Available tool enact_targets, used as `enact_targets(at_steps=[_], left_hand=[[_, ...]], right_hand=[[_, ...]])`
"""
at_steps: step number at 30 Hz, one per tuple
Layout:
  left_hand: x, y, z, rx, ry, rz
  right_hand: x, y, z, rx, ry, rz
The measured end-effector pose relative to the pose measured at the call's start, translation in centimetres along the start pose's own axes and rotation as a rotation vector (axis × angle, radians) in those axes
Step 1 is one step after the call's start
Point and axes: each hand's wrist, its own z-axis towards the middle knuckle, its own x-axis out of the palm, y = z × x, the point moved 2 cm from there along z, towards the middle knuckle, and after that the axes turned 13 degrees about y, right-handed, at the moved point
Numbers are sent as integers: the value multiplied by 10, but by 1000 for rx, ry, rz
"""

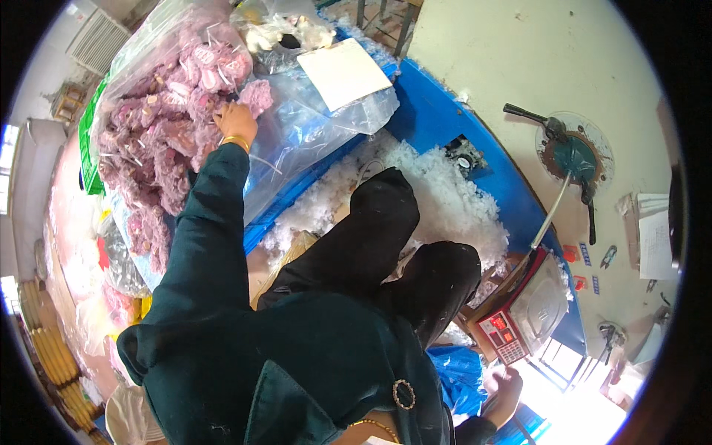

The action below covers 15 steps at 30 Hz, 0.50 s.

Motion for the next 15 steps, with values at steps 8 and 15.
enact_targets(at_steps=[8,15], left_hand=[[-89,-169,-99,875,401,-819],[-163,-252,-190,1074,1456,-1258]], right_hand=[[68,314,40,-893,-12,-98],[90,405,44,-986,-41,-573]])
